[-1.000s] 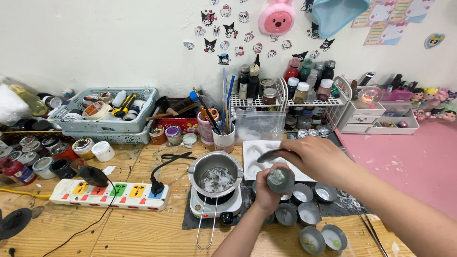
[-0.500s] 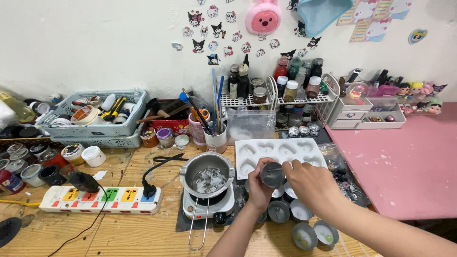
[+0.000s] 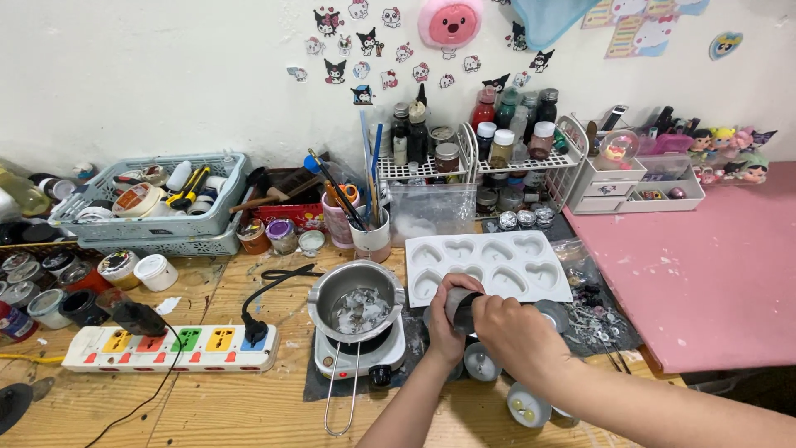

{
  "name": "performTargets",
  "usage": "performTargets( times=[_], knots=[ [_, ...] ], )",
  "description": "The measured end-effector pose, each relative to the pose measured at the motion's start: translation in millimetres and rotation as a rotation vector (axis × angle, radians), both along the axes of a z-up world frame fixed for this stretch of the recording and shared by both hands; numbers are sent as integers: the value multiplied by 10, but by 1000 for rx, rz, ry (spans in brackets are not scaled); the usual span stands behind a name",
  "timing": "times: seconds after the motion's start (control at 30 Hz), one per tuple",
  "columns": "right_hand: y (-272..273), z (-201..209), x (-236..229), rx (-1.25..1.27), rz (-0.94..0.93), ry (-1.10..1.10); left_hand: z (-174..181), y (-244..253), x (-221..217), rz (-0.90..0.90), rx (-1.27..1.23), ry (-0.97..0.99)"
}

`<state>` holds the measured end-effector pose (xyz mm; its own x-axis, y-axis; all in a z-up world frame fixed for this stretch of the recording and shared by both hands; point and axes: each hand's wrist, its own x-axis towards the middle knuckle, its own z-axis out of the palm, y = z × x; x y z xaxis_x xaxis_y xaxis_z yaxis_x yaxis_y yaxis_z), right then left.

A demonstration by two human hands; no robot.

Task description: Preparing small metal tea light cups by placing materials into them with a spoon.

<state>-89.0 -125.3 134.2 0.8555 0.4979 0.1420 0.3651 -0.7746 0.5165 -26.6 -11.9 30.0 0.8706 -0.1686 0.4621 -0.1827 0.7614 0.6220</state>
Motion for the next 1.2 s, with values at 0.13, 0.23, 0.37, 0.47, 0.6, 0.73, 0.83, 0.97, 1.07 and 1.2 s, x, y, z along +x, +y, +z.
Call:
performTargets(
  times=[0.13,0.23,0.37,0.47,0.6,0.73,0.83,0.97,1.07,1.2],
  knots=[
    [16,31,-29,-61,84,-47,-167,-52,64,5,4,-38],
    [-46,-45,68,-143,169,-99,-188,-47,104,-19,60,37],
    [-146,-156,130,-136,210,-85,-201,-27,131,-80,222,259],
    [-178,-235,154,-177,217,-109,-239,-19,216,-138,328,336],
    [-182,-308,118,-198,260,-127,-429,18,310,-208,476,369],
    [-271,-296,105,-224,322,-94,-399,15,313,-220,632,647],
    [-373,-194,128,-260,417,17,-149,79,234,-371,727,736],
    [-421,-48,55,-154,351,-93,-3,134,199,-399,682,655],
    [-383,-98,2,-136,226,-120,-47,98,182,-362,649,499],
    [-323,-461,7,-181,120,-82,-482,14,305,-126,720,285]
  ],
)
